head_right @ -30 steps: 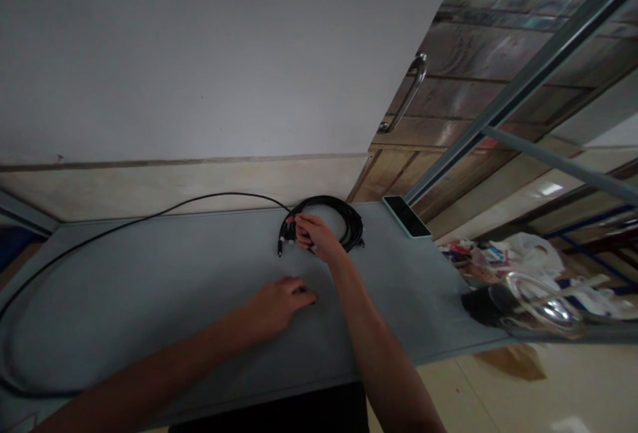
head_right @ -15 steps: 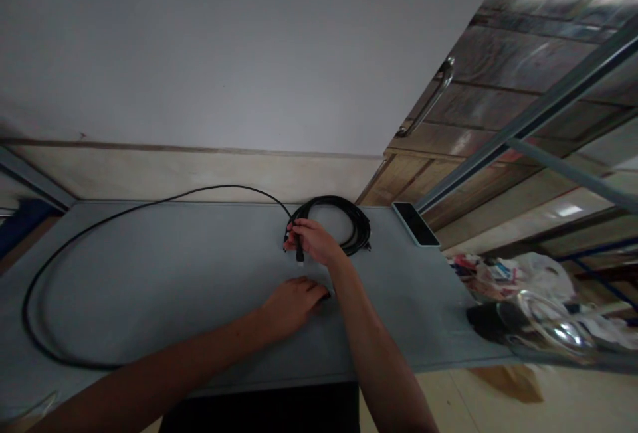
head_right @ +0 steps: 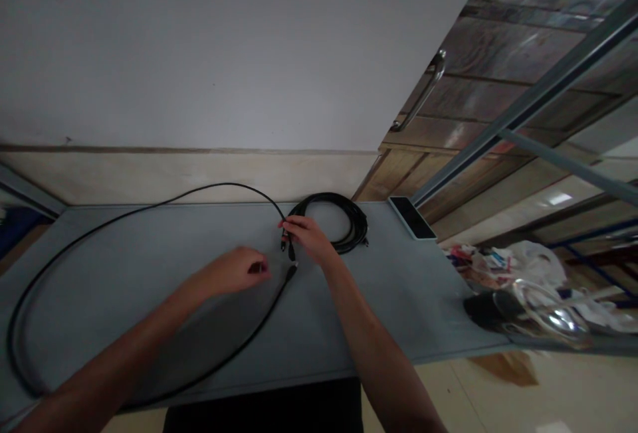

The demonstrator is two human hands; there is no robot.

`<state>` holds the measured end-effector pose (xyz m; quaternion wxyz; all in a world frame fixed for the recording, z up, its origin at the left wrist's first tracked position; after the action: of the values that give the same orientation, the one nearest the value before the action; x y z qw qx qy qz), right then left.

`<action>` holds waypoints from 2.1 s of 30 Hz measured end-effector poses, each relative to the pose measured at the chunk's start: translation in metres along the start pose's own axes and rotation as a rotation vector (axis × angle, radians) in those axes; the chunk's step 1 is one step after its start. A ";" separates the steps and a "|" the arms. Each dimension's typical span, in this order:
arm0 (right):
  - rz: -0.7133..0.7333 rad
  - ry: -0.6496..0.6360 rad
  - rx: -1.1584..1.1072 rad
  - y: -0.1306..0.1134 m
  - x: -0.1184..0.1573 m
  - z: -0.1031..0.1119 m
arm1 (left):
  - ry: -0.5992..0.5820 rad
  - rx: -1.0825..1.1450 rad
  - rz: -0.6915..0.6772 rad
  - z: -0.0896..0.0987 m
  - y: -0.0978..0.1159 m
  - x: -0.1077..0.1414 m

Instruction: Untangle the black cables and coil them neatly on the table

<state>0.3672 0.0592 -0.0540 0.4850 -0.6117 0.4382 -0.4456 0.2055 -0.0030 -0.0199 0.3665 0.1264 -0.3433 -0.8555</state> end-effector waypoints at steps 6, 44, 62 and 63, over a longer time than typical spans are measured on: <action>0.147 -0.024 0.155 -0.012 0.001 -0.006 | 0.295 0.249 0.070 0.029 -0.030 -0.009; 0.176 0.052 -0.163 -0.027 0.004 0.011 | 0.394 -0.210 0.118 0.119 -0.116 -0.021; 0.124 -0.098 -0.241 -0.001 0.005 -0.028 | 0.552 1.359 0.352 0.035 -0.099 -0.023; 0.089 -0.147 -0.193 0.001 0.007 -0.033 | 0.590 1.401 0.344 0.034 -0.098 -0.023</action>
<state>0.3363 0.0456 -0.0494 0.4740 -0.6666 0.4687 -0.3335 0.1526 0.0788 -0.0624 0.4051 0.4957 -0.7066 -0.3013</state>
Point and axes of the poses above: each hand's wrist, its own x-axis away from the middle knuckle, its own z-axis out of the back of the hand, y = z × x, the point moved 7 cm from there along -x, towards the middle knuckle, and after that the axes turned 2 degrees about x, right-handed, at the moved point
